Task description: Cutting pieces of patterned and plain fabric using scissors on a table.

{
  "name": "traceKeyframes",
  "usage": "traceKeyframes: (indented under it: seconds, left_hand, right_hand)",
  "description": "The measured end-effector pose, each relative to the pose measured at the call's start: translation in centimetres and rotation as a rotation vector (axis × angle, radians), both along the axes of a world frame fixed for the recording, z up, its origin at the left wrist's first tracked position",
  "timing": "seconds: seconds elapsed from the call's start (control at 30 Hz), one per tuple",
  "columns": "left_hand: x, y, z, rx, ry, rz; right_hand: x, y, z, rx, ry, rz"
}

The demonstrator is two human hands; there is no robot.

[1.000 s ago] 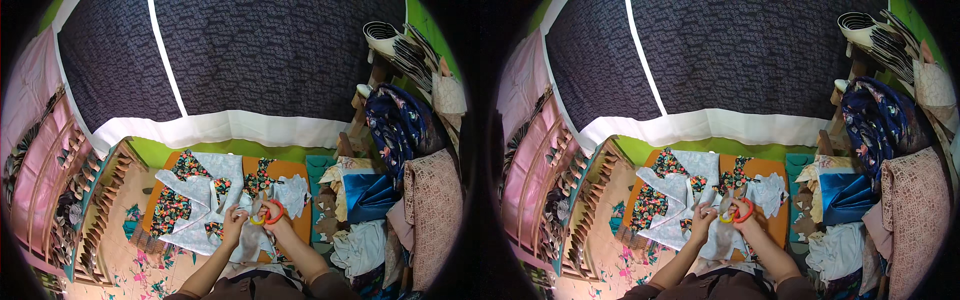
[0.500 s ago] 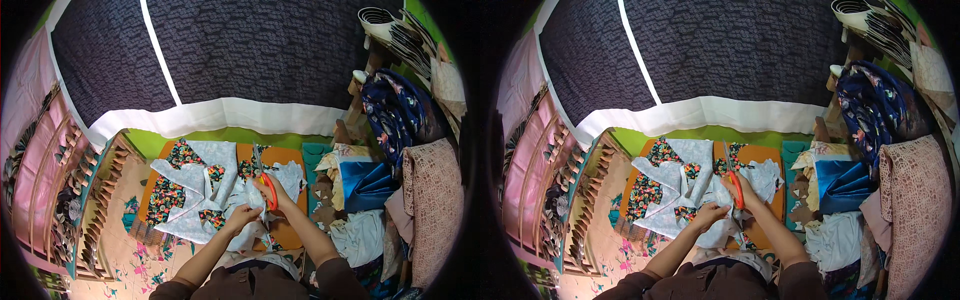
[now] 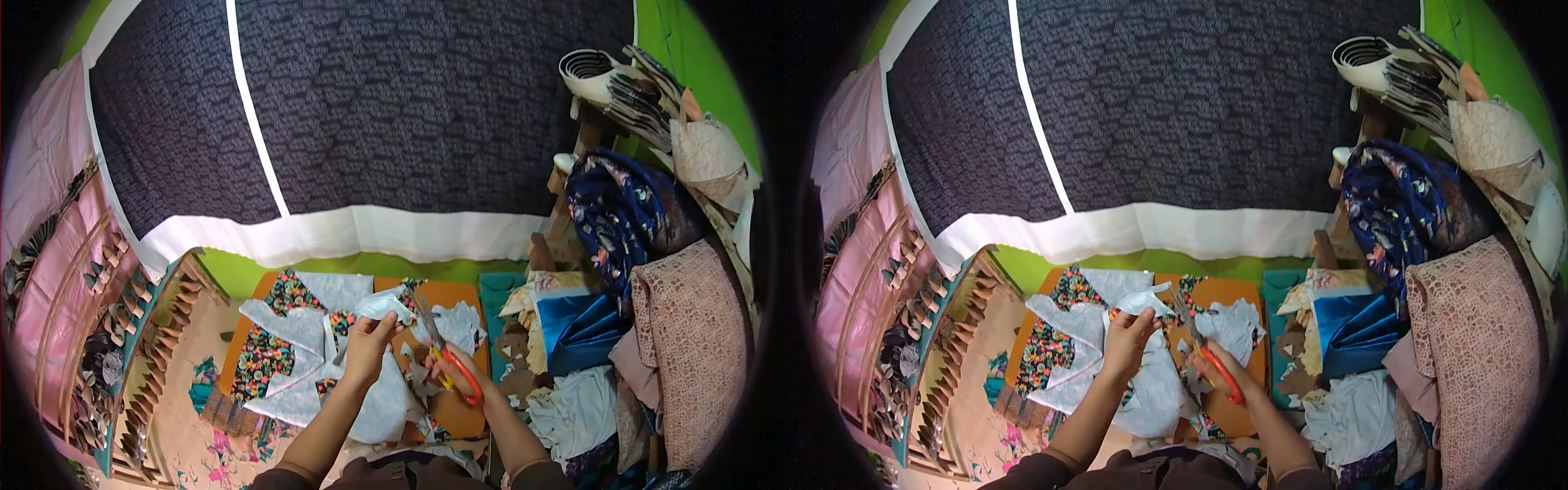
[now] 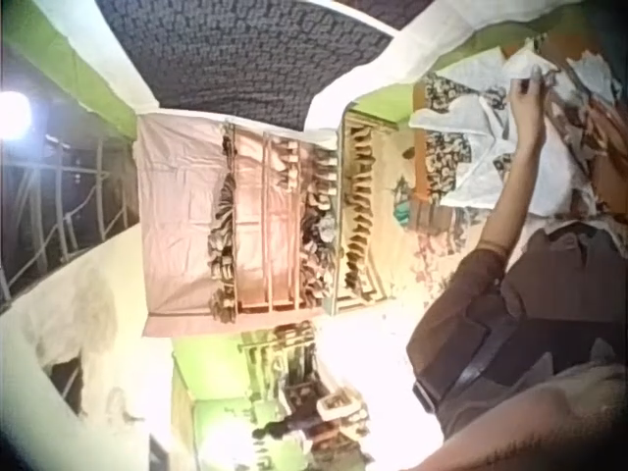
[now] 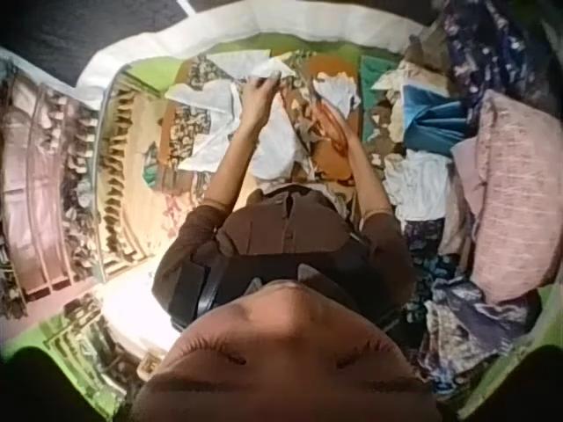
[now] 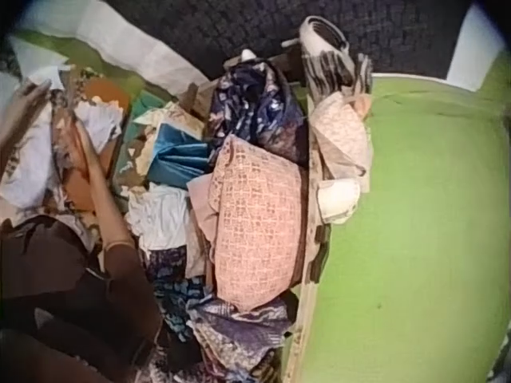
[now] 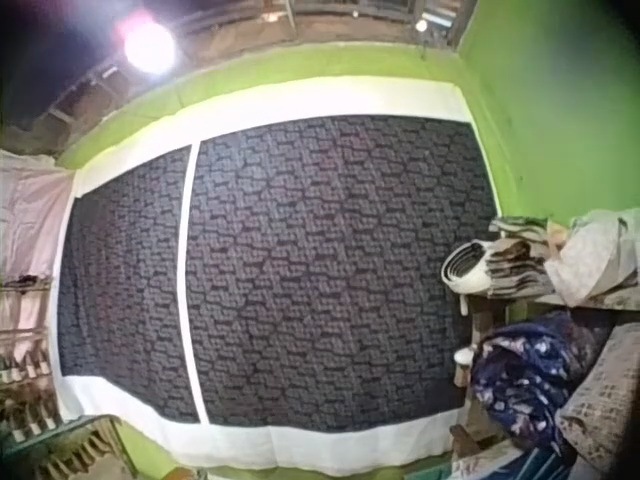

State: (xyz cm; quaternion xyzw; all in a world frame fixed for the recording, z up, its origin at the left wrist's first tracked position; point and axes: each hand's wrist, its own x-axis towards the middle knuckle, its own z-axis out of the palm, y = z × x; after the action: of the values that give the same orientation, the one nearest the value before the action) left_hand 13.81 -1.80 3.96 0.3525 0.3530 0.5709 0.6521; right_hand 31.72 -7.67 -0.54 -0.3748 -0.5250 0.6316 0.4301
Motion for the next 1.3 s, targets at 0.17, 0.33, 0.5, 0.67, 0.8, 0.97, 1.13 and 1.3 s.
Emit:
traceKeyframes:
  seconds: [0.17, 0.33, 0.5, 0.67, 0.8, 0.97, 1.13, 1.3]
  left_hand:
    - [0.5, 0.9, 4.2, 0.214, 0.149, 0.002]
    - [0.4, 1.0, 6.0, 0.301, 0.202, 0.007]
    - [1.0, 1.4, 7.5, 0.353, 0.163, -0.042]
    - [1.2, 2.2, 7.6, 0.425, 0.203, -0.089]
    - [1.7, 1.8, 8.2, 0.459, 0.286, -0.11]
    - [1.9, 1.6, 8.2, 0.461, 0.31, -0.108]
    - [1.8, 1.2, 8.4, 0.5, 0.274, -0.099]
    - [1.9, 0.9, 8.4, 0.535, 0.255, -0.058]
  right_hand:
    - [0.4, -1.0, 0.8, 0.184, -0.014, -0.018]
    - [0.2, -1.0, 1.4, 0.196, -0.025, 0.018]
    - [-0.5, -1.3, 4.0, 0.121, 0.005, -0.021]
    - [-0.6, 0.2, 5.3, -0.208, 0.207, -0.119]
    - [-0.2, 1.3, 4.7, -0.204, 0.378, -0.129]
    - [0.1, 0.8, 5.1, 0.296, 0.065, -0.025]
    - [0.5, 1.1, 4.9, 0.205, 0.154, 0.058]
    - [0.5, 0.9, 5.9, -0.096, 0.35, 0.055]
